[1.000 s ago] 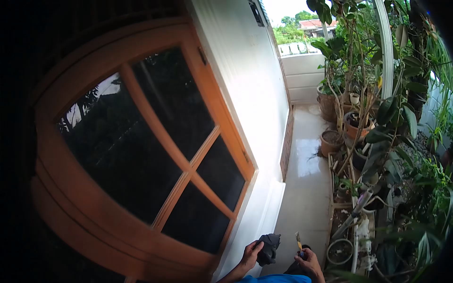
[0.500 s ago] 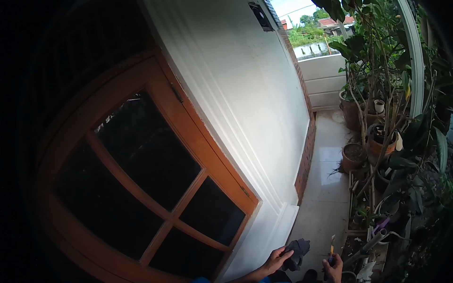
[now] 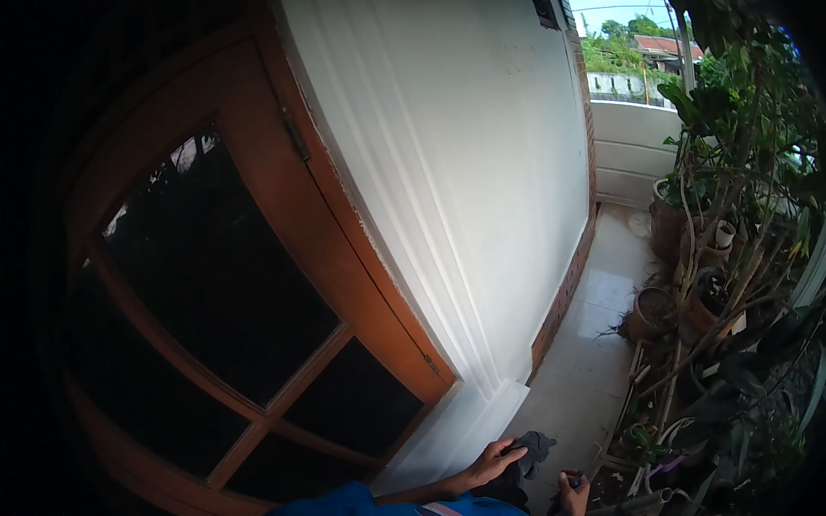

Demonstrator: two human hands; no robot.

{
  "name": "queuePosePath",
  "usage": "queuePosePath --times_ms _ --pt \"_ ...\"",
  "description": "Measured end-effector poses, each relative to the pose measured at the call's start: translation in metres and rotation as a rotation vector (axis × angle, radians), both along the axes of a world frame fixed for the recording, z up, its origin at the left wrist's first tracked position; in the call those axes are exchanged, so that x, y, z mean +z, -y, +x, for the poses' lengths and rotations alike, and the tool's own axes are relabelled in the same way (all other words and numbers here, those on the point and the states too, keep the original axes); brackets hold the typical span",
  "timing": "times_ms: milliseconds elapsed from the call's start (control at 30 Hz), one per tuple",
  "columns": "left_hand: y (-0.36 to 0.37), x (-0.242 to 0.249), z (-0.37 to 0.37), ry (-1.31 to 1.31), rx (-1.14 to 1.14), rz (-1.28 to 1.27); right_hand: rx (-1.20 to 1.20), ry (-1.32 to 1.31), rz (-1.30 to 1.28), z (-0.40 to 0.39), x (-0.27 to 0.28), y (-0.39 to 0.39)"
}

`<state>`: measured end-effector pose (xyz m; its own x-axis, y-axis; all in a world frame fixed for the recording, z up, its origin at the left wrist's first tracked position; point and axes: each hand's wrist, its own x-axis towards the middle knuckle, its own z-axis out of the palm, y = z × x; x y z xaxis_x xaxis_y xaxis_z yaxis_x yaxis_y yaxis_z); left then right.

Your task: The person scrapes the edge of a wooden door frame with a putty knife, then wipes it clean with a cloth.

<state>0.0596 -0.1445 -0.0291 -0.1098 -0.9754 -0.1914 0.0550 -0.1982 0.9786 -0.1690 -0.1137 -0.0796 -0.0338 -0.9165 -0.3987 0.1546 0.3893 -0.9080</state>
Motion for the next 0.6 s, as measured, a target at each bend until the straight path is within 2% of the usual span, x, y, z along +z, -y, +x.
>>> queuePosePath --times_ms 100,233,333,367,467,600 --pt "0.034 0.000 0.019 -0.112 0.024 -0.030 0.091 0.001 0.024 0.019 0.017 0.050" --pt "0.056 0.059 0.045 -0.190 0.070 -0.085 0.277 -0.044 -0.028 0.040 0.036 0.113" --pt "0.062 0.075 0.059 -0.278 0.132 -0.028 0.321 -0.040 -0.077 0.053 0.048 0.147" --pt "0.062 0.075 0.063 -0.197 0.172 -0.059 0.328 -0.030 -0.088 0.056 0.050 0.151" --pt "0.062 0.092 0.071 -0.317 0.302 -0.130 0.356 0.036 -0.041 0.064 0.032 0.165" --pt "0.060 0.129 0.082 -0.319 0.595 -0.307 0.498 0.011 0.036 0.075 0.024 0.184"
